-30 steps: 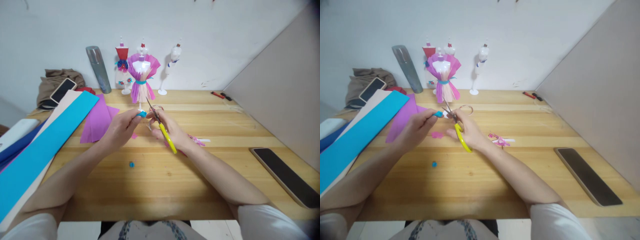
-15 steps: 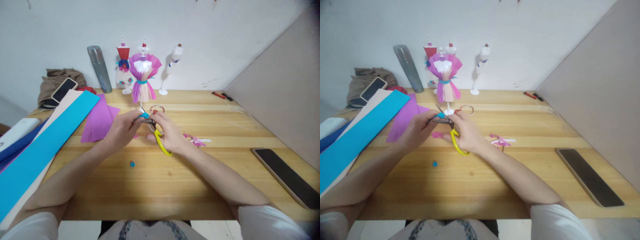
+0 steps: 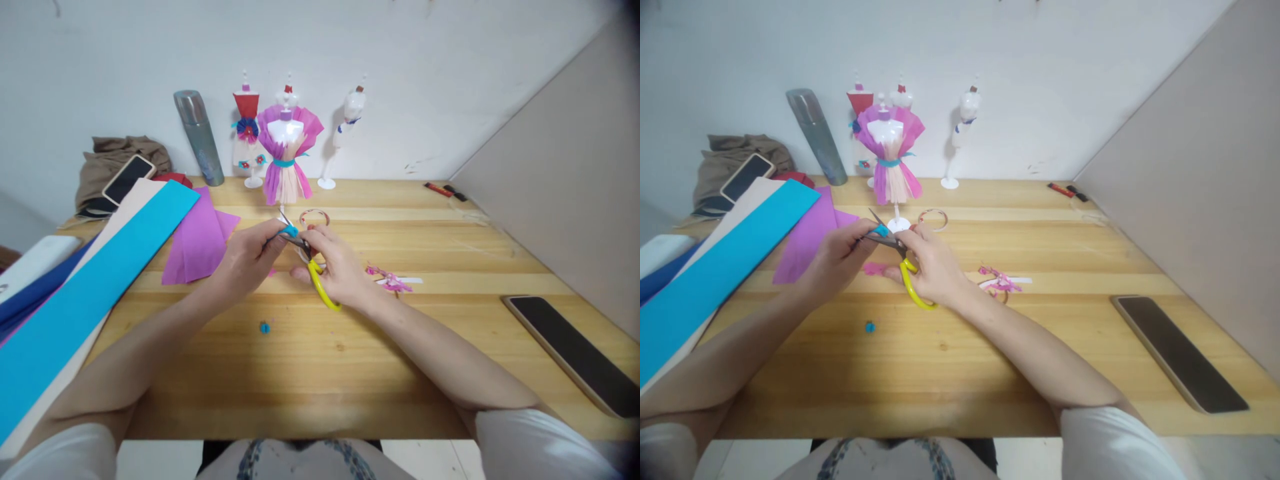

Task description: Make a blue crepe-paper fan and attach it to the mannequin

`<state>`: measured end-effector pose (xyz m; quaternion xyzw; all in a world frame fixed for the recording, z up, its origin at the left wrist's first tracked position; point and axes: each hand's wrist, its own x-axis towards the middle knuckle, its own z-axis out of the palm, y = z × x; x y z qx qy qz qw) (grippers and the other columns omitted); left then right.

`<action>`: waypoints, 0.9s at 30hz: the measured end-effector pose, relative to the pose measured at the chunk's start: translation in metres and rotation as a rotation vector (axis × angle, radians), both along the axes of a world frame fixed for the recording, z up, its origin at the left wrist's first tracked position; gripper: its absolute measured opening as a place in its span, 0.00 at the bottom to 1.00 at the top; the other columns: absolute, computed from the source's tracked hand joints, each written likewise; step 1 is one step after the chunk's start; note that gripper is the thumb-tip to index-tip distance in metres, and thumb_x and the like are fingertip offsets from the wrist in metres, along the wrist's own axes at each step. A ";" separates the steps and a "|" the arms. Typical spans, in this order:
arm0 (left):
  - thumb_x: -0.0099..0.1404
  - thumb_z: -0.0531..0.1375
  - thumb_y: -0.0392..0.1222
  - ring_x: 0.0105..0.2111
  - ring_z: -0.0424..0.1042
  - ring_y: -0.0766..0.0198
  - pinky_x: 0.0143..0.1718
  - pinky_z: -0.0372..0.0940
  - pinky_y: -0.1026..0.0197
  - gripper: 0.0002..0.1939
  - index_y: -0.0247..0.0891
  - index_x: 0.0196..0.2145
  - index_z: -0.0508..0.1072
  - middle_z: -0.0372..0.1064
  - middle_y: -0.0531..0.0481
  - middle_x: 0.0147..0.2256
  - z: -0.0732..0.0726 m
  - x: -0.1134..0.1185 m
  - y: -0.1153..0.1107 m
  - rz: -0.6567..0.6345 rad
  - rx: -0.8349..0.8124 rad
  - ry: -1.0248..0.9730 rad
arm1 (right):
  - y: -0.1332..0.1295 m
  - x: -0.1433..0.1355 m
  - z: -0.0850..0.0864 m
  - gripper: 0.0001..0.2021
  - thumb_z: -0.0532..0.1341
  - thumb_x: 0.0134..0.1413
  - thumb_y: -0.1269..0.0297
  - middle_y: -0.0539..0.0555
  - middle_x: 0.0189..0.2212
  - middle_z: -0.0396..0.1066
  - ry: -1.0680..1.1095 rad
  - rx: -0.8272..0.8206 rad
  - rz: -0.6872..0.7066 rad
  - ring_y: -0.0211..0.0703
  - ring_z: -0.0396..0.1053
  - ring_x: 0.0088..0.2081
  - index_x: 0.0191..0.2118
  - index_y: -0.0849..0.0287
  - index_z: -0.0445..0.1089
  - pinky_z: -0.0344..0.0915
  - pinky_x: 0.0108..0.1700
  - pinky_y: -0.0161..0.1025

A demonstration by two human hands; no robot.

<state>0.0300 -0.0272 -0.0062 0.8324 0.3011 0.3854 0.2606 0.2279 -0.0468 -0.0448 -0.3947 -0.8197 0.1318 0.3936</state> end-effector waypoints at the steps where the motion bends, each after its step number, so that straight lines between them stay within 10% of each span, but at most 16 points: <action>1: 0.74 0.52 0.43 0.34 0.73 0.62 0.38 0.64 0.62 0.14 0.37 0.36 0.73 0.75 0.49 0.33 0.000 0.000 -0.001 0.009 0.002 0.001 | 0.000 -0.001 0.000 0.22 0.59 0.61 0.45 0.56 0.34 0.65 -0.006 -0.002 -0.009 0.46 0.64 0.34 0.45 0.61 0.68 0.62 0.36 0.42; 27: 0.72 0.51 0.44 0.27 0.64 0.66 0.30 0.58 0.64 0.16 0.36 0.29 0.70 0.67 0.54 0.26 0.003 0.002 -0.006 0.077 -0.006 0.073 | -0.002 -0.004 -0.017 0.19 0.55 0.67 0.48 0.51 0.23 0.62 -0.060 0.132 -0.138 0.41 0.59 0.26 0.29 0.55 0.58 0.53 0.30 0.39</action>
